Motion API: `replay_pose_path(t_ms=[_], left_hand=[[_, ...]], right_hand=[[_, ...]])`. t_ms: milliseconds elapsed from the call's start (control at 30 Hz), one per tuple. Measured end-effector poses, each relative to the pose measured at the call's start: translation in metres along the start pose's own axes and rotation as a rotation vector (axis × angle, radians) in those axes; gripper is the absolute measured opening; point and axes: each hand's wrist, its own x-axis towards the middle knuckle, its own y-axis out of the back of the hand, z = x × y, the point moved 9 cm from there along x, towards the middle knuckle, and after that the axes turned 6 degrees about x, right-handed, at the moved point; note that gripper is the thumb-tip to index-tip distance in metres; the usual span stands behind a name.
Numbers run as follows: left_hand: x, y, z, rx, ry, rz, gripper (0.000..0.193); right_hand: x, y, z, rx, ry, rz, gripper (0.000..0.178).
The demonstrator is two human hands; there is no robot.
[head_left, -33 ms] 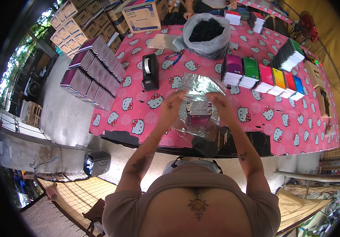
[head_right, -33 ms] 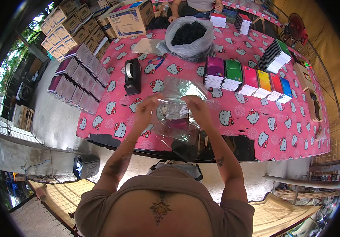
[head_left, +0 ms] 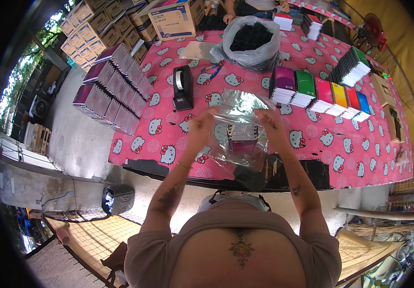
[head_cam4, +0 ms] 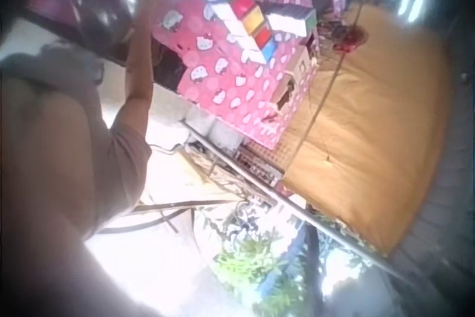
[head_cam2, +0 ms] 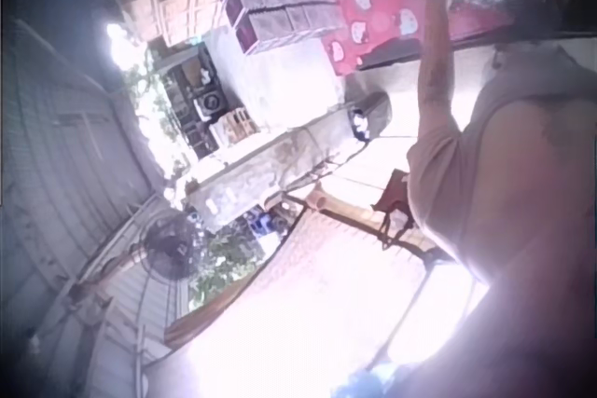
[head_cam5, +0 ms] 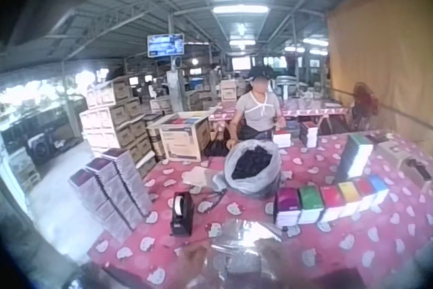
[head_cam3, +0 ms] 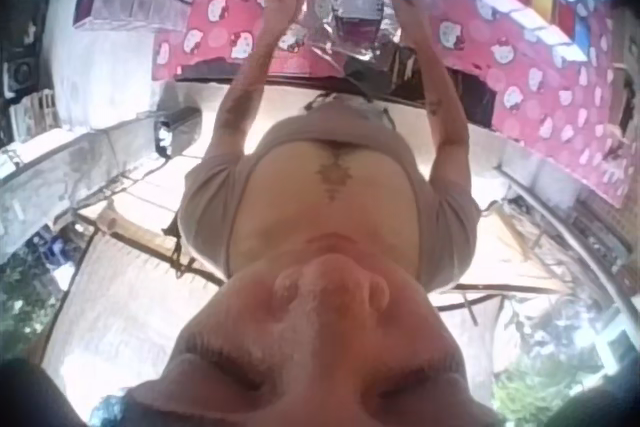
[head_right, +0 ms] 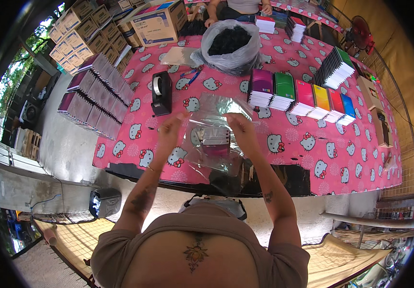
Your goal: The person gathers several small colored notebooks from stacks, places them inside a silver foil pouch, and seals the pouch using clear adhesive tape from a dispenser.
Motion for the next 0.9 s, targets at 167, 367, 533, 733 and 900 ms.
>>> replay_pose_path(t_ms=[167, 367, 533, 733, 900], left_hand=[[0.082, 0.163, -0.078, 0.619, -0.014, 0.446, 0.028], [0.123, 0.18, -0.146, 0.13, 0.102, 0.345, 0.019], [0.08, 0.149, -0.171, 0.054, 0.332, 0.315, 0.011], [0.08, 0.126, -0.07, 0.855, -0.098, 0.056, 0.013], [0.02, -0.017, 0.0, 0.052, -0.341, -0.71, 0.03]], right_hand=[[-0.024, -0.075, -0.104, -0.709, 0.457, -0.101, 0.032], [-0.025, -0.119, -0.08, -0.995, 0.375, -0.17, 0.032], [-0.024, -0.111, -0.068, -1.031, 0.292, -0.114, 0.026], [-0.025, -0.115, -0.068, -1.025, 0.298, -0.092, 0.025], [-0.023, -0.114, -0.066, -0.976, 0.279, -0.144, 0.033]])
